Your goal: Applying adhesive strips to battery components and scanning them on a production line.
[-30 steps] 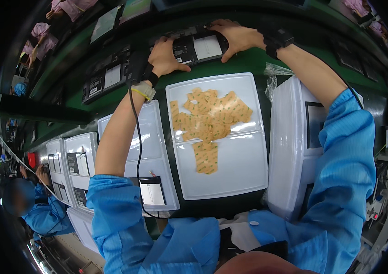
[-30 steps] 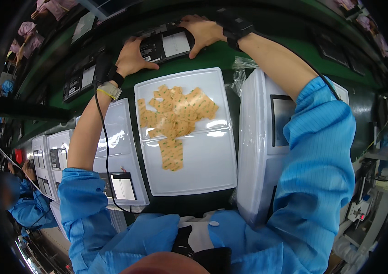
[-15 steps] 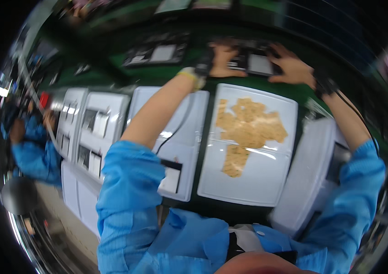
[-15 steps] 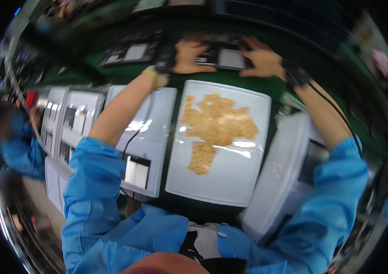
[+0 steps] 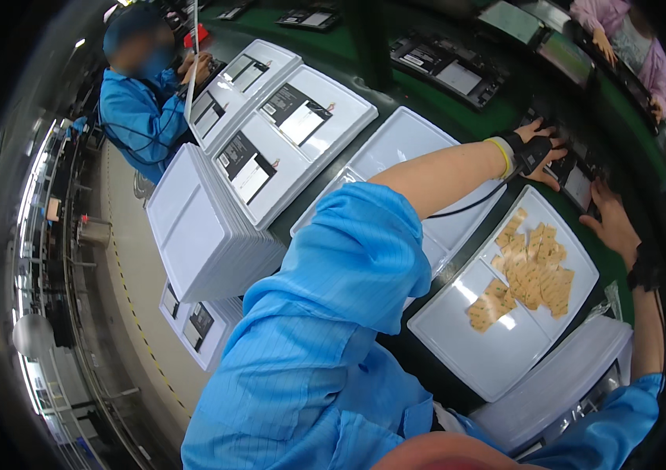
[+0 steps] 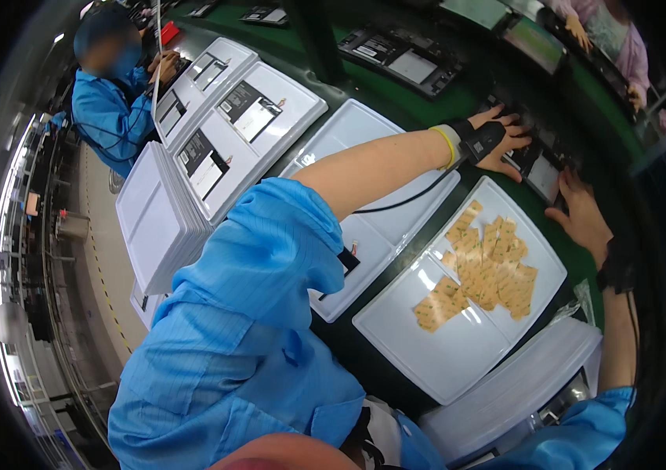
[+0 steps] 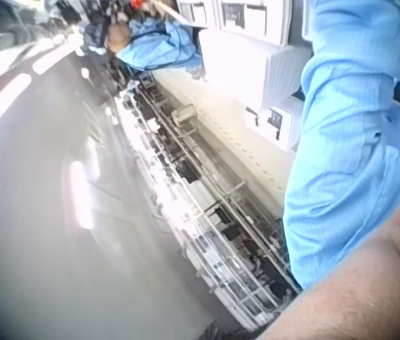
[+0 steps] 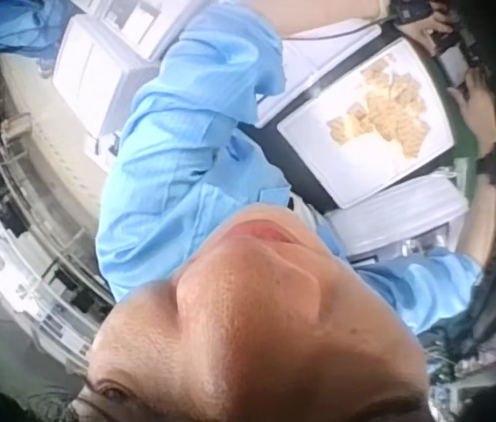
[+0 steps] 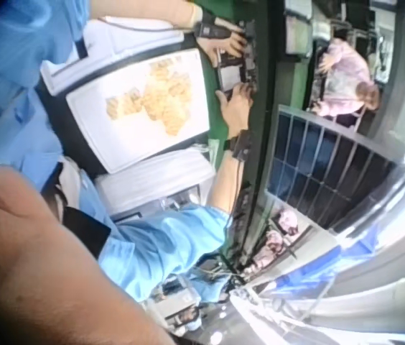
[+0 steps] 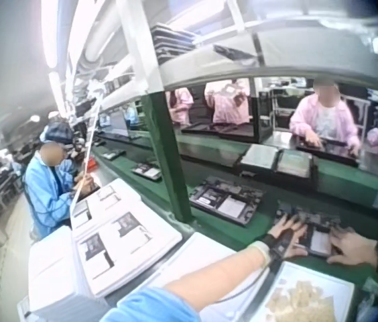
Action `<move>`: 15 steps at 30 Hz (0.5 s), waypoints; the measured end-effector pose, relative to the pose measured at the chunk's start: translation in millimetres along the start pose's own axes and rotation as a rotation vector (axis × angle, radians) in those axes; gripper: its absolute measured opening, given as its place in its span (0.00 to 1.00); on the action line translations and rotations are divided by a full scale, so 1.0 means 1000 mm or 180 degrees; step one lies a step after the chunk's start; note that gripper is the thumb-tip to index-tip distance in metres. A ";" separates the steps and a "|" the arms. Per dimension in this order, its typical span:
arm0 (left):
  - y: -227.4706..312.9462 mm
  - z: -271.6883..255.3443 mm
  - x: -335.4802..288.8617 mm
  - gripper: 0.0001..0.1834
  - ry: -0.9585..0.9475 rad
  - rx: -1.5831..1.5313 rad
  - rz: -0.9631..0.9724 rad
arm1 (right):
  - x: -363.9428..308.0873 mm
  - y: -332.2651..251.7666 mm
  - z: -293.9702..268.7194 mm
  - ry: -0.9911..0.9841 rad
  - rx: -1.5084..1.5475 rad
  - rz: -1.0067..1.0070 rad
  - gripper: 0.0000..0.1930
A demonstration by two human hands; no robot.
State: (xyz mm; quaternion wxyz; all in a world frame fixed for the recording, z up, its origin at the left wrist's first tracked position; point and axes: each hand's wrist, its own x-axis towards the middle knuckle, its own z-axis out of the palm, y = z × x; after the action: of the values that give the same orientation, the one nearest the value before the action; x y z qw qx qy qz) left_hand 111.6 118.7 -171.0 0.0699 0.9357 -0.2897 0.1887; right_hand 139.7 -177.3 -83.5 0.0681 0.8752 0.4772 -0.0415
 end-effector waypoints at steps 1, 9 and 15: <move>0.001 -0.006 0.000 0.51 -0.0246 0.0020 -0.0075 | -0.002 -0.004 -0.002 -0.0127 0.0065 0.0106 0.42; -0.011 -0.029 -0.006 0.55 -0.0375 -0.0029 -0.0254 | 0.015 -0.016 -0.015 0.0190 0.0091 -0.0047 0.42; -0.018 -0.072 -0.046 0.51 0.0024 -0.0673 -0.0770 | 0.056 -0.019 -0.015 -0.0047 0.0268 -0.0077 0.39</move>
State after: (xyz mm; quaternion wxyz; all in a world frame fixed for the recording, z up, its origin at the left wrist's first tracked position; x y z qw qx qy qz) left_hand 64.0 174.4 -123.8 0.1914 0.9505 -0.1929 0.1509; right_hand 154.2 -118.4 -78.3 0.0343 0.8711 0.4851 -0.0689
